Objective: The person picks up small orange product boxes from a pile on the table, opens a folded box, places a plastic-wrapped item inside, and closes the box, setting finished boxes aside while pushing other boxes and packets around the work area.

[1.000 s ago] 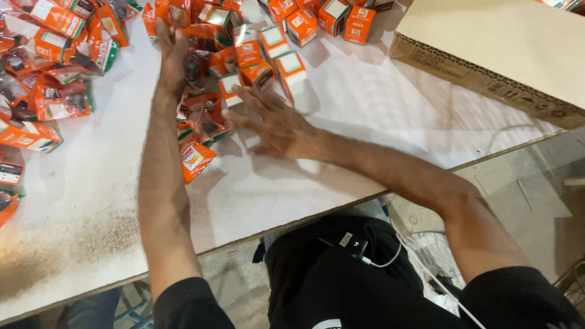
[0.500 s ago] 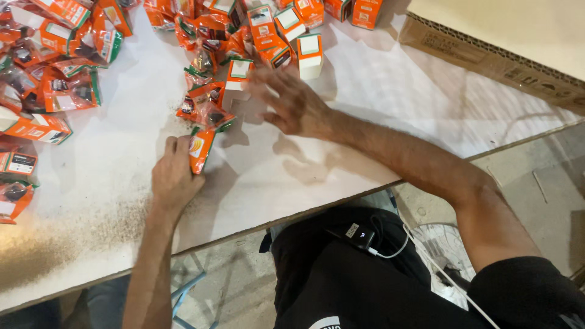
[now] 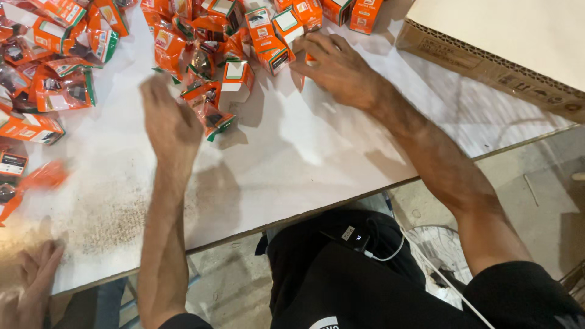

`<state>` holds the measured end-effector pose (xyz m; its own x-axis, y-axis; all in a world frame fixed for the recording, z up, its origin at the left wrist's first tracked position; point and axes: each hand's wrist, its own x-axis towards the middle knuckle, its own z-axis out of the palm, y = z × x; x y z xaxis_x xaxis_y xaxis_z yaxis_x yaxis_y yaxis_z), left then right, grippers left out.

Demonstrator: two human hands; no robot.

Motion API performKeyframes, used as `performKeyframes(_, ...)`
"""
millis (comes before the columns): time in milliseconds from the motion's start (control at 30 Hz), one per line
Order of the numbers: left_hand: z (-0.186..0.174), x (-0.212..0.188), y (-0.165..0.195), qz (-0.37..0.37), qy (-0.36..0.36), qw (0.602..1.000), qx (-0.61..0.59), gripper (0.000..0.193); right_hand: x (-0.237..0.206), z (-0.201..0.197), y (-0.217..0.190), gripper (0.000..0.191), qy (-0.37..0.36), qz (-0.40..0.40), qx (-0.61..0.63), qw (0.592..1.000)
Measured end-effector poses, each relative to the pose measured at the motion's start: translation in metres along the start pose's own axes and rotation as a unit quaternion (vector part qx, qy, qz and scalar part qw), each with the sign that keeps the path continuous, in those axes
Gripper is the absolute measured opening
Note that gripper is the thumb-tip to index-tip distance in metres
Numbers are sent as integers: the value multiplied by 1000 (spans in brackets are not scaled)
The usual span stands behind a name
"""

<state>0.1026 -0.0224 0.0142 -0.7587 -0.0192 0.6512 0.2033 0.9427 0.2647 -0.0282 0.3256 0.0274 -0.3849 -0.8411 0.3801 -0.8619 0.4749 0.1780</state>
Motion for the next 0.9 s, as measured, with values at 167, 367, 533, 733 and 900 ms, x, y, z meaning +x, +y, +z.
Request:
performKeyframes(167,7,-17,28,20,-152,988,9,69,-5,-3,17,49,2,27,-42,999)
performKeyframes(367,15,-10,-5,-190,-149,947,-213,29,-9,-10,13,57,96,120,370,916)
performKeyframes(533,3,-33,25,-109,113,920,-360,28,-2,24,-57,61,114,123,423,890)
performKeyframes(733,34,-31,86,179,80,965,-172,42,-3,34,-74,55,57,134,438,887)
performKeyframes(900,36,-19,96,166,-25,980,-110,44,-7,31,-76,59,71,149,427,889)
